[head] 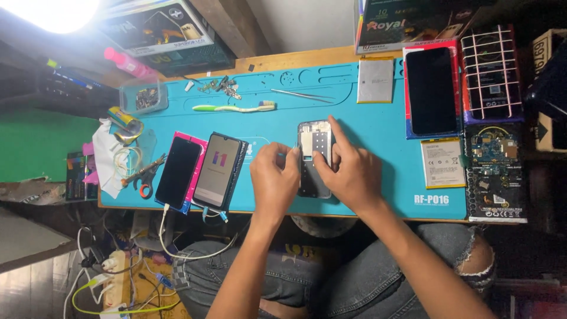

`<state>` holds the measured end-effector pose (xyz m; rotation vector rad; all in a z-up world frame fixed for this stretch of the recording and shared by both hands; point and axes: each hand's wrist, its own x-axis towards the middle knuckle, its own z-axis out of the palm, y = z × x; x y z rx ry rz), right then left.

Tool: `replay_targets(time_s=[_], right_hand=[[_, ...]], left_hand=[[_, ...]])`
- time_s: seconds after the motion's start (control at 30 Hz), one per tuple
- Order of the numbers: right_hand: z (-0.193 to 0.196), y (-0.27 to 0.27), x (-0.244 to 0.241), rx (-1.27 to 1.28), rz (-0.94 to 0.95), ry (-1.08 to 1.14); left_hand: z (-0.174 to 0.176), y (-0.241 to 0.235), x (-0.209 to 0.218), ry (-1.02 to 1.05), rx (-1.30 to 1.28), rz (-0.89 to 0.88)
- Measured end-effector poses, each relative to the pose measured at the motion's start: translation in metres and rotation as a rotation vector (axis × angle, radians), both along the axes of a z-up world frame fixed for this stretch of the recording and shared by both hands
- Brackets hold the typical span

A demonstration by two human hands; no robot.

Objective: The person uses a small metal tool to pry and separate the screen assembly from the frame of a disassembled smartphone. They work along the edges of the device, carefully lifting the screen to release adhesives or clips.

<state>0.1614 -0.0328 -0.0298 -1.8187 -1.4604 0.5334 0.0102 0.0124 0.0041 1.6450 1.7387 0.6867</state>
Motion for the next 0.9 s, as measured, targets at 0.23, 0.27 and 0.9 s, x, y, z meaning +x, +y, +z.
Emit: replay_targets(time_s=[0.23,0.27,0.9], right_hand=[[-0.004,0.001,0.0,0.0,0.0,-0.021],[-0.002,0.0,-0.001,-0.006,-0.007,-0.016],[-0.023,-0.005,-0.007,0.124,0.045,-0.12]], left_hand=[[-0.009,0.023,0.007,-0.049,0.069,0.007],[-0.007,0.015,0.001,-0.025,0.048,-0.015],[0.031,-0.088,-0.096,0.028,0.542,-0.049]])
